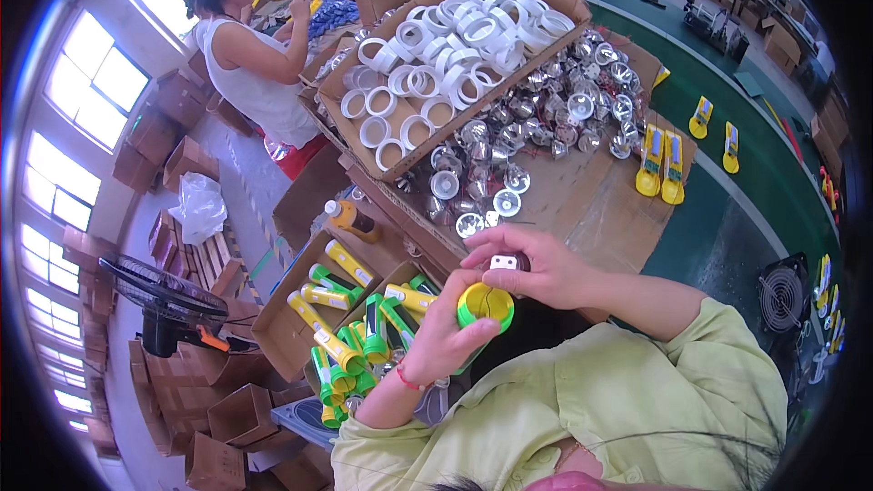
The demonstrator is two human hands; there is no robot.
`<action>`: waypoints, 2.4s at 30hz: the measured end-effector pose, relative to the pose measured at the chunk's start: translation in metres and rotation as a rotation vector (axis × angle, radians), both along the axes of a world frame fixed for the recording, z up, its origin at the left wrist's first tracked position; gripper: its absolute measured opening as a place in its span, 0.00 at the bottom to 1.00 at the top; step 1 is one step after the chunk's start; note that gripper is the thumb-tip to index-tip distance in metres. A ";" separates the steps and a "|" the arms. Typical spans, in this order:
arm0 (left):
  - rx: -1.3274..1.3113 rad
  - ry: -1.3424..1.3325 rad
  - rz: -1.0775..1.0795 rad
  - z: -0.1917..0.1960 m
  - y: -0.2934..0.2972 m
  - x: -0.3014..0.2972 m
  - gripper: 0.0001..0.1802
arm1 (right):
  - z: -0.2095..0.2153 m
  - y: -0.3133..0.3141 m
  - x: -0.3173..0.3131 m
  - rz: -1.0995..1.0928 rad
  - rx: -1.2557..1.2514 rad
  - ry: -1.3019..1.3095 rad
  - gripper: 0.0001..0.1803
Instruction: The person solders circuit components and wires into flashlight bodies using a soldering iron. Afterwards, the person assembles the flashlights by fitting reflectors and caps onto the flashlight bodies by hand.
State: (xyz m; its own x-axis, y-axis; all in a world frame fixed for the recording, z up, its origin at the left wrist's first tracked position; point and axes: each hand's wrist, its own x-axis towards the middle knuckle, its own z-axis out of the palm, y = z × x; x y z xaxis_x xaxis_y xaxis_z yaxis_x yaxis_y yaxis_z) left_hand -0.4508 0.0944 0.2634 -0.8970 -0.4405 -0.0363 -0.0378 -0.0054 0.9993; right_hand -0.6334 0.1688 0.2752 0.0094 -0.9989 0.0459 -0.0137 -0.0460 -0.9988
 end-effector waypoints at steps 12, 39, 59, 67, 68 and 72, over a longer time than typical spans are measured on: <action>0.160 0.244 0.584 -0.025 -0.040 -0.001 0.30 | 0.024 -0.099 0.028 -0.079 -0.900 0.918 0.26; -0.174 0.377 0.660 -0.003 -0.066 0.015 0.37 | 0.064 -0.134 -0.008 0.058 -0.009 0.120 0.15; -0.031 0.451 0.448 -0.019 -0.060 0.005 0.27 | 0.031 -0.222 -0.065 -0.415 -0.475 1.495 0.10; 0.007 0.430 0.449 -0.018 -0.050 0.004 0.29 | 0.020 -0.072 0.021 -0.086 -0.784 0.762 0.15; 0.057 0.417 0.426 -0.018 -0.048 0.005 0.31 | 0.022 -0.065 0.022 -0.053 -0.825 0.716 0.15; 0.011 0.454 0.305 -0.012 -0.040 0.005 0.37 | 0.020 -0.053 0.015 0.075 -0.906 0.735 0.16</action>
State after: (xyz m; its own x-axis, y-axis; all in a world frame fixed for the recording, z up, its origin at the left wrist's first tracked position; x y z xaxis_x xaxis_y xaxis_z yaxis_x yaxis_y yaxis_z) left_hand -0.4455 0.0542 0.2511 -0.6550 -0.6852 0.3186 0.4020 0.0409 0.9147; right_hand -0.6189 0.1157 0.2950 0.3876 -0.5994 0.7004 -0.5420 -0.7627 -0.3528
